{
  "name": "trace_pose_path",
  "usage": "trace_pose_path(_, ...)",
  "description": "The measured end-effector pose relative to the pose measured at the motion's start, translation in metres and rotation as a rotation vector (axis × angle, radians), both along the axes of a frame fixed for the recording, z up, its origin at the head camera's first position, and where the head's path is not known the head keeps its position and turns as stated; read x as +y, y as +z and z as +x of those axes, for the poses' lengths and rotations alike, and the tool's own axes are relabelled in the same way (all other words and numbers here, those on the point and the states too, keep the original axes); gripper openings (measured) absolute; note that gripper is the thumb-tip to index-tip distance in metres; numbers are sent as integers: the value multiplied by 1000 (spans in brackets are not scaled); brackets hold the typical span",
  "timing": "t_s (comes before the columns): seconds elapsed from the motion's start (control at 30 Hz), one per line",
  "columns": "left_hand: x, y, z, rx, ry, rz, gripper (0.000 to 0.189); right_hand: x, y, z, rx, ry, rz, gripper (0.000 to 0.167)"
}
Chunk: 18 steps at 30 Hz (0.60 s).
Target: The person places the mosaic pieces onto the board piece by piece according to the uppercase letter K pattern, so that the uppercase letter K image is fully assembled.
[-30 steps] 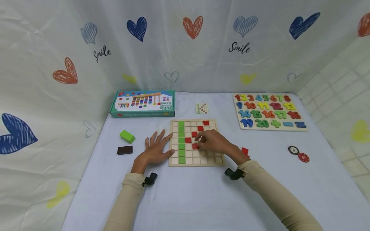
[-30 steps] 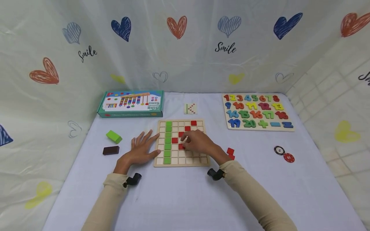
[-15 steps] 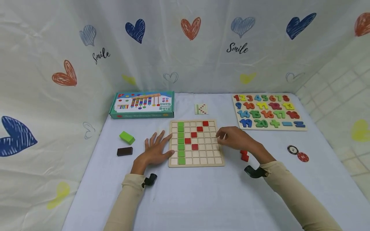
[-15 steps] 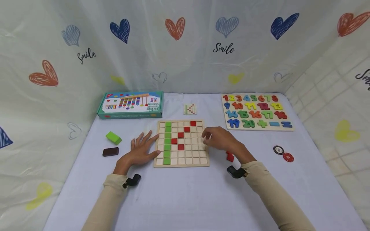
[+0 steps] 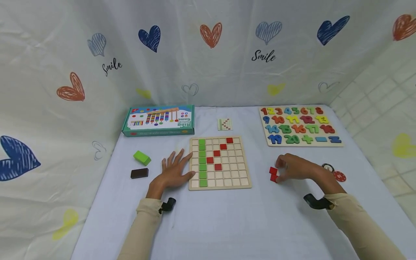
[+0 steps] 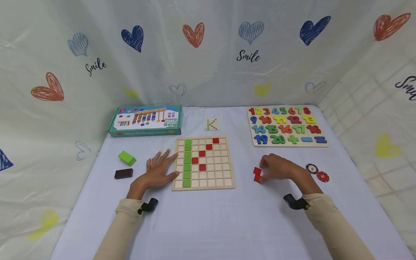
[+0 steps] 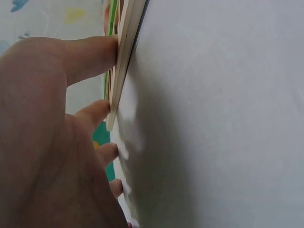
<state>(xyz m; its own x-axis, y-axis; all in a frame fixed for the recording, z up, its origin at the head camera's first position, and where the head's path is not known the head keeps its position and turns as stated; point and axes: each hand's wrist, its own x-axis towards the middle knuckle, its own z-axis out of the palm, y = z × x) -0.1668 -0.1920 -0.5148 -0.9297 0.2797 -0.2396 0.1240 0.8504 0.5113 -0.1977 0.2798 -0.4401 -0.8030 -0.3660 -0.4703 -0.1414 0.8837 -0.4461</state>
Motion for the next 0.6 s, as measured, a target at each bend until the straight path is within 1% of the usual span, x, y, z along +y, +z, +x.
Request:
trace_pose_path(0.17,2,8,3,-10,-2,21,78,2,-11,2,-10,-23,-31,58)
trace_pose_path(0.23,2,11,5,-17,-2,29,78,0,-13,2,-14,-32,-32,57)
trace_pose_path(0.33,2,10,5,-20,3,14,78,-3,-12,1,-17,-32,-31,58)
trace_pose_path(0.47,2,7,4,-4,8,11,78,-6,-8,1,-32,-40,-33,60)
trace_pose_path(0.6,2,8,4,-3,1,19,78,-6,-7,2,-47,-46,-34,60)
